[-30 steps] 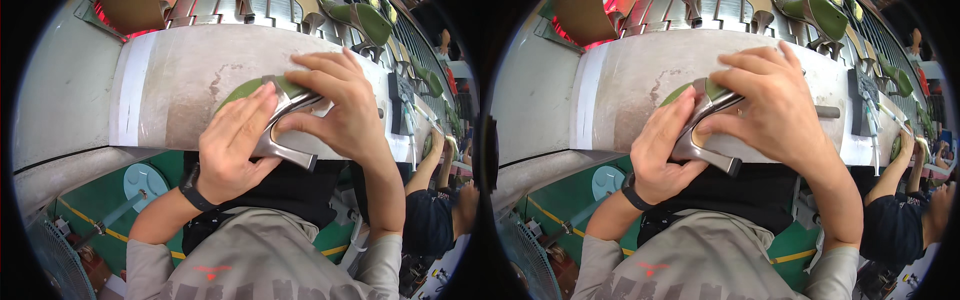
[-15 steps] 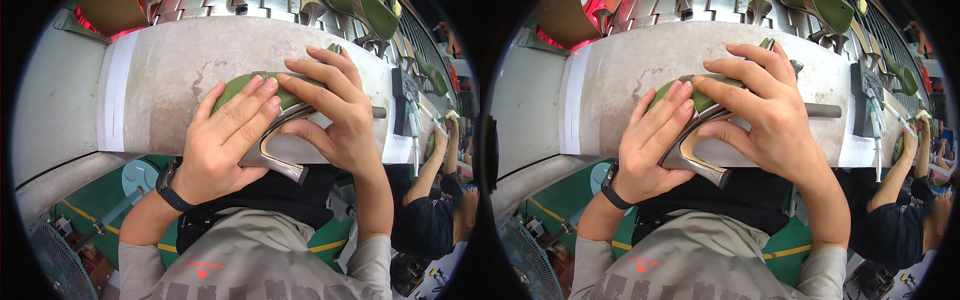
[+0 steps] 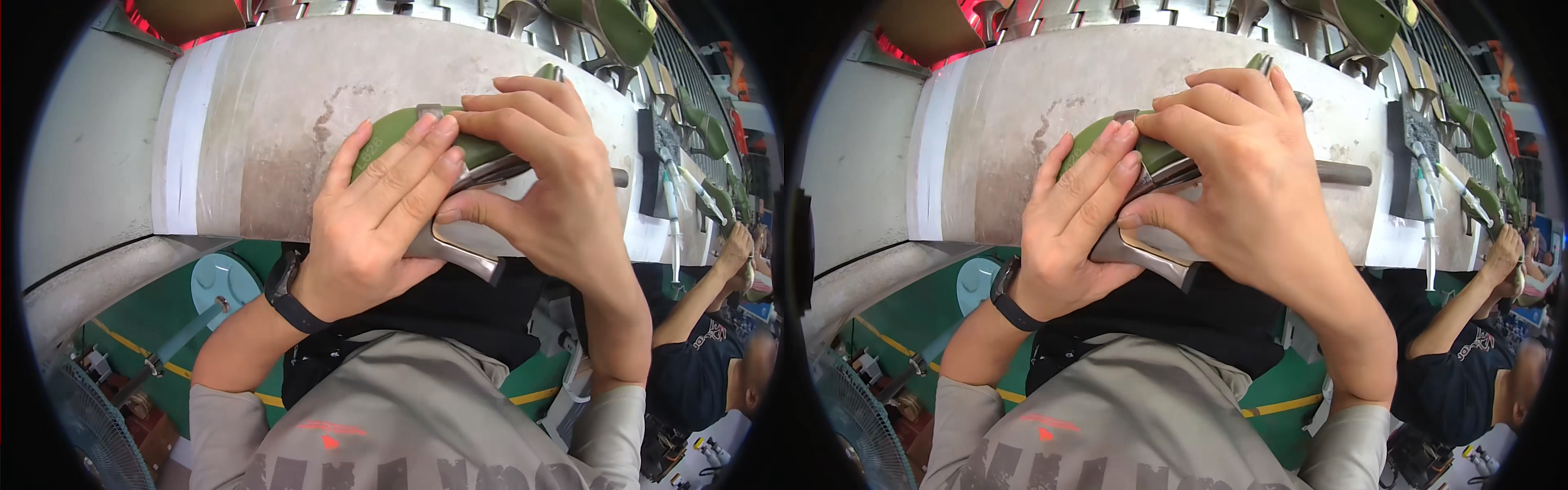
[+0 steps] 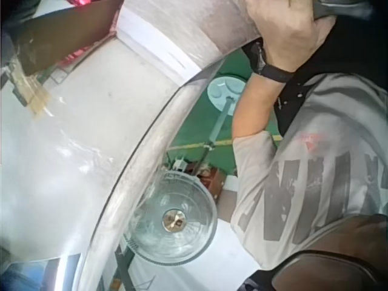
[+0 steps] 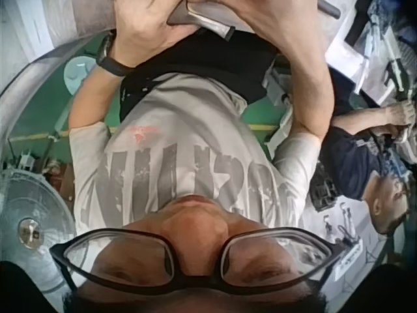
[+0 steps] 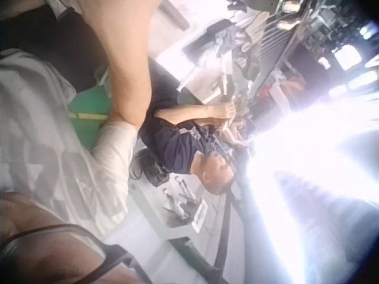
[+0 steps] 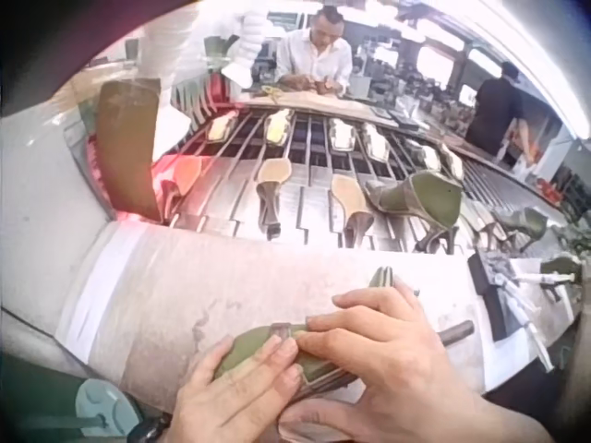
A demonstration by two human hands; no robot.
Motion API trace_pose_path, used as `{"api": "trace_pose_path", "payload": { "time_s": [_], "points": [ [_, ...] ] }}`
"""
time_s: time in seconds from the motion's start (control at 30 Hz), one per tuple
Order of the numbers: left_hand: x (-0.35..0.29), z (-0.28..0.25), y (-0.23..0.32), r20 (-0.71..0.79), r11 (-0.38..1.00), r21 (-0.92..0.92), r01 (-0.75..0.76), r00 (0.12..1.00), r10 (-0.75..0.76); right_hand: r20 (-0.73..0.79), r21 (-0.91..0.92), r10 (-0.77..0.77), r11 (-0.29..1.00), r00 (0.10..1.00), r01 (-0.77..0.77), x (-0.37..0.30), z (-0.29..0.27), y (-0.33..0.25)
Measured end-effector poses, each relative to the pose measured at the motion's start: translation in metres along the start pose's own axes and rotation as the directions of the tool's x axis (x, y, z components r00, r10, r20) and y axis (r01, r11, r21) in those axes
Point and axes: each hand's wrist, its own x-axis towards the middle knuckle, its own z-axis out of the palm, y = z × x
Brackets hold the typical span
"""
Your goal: The person attaches soles to high-heeled shoes by pressing them into place by hand, taps along the edges with a hammer, and places the assembled shoes onto a conveyor belt.
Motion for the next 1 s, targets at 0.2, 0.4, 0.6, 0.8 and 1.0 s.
{"api": "trace_pose_path", "payload": {
  "time_s": [0.2,0.4,0.6,0.8,1.0],
  "points": [
    [0.013,-0.022,0.003,0.183,0.997,-0.070,0.017,0.983,-0.004,-0.126,-0.028,-0.153,0.988,0.980,0.150,-0.020,-0.006,0.027],
    [0.058,-0.014,-0.018,0.284,0.897,-0.372,0.237,0.950,-0.133,-0.127,-0.025,-0.152,0.988,0.980,0.150,-0.029,-0.010,0.046],
    [0.062,-0.010,-0.008,0.267,0.933,-0.296,0.205,0.955,-0.126,-0.078,-0.001,-0.034,0.999,0.996,0.034,-0.028,-0.016,0.034],
    [0.062,-0.009,-0.006,0.276,0.927,-0.307,0.217,0.952,-0.132,-0.238,0.095,0.085,0.993,0.968,-0.064,-0.035,-0.014,0.040],
    [0.072,-0.007,-0.001,0.369,0.958,-0.213,0.191,0.924,-0.102,-0.129,0.067,0.246,0.969,0.961,-0.239,-0.119,-0.022,0.083]
  ]
}}
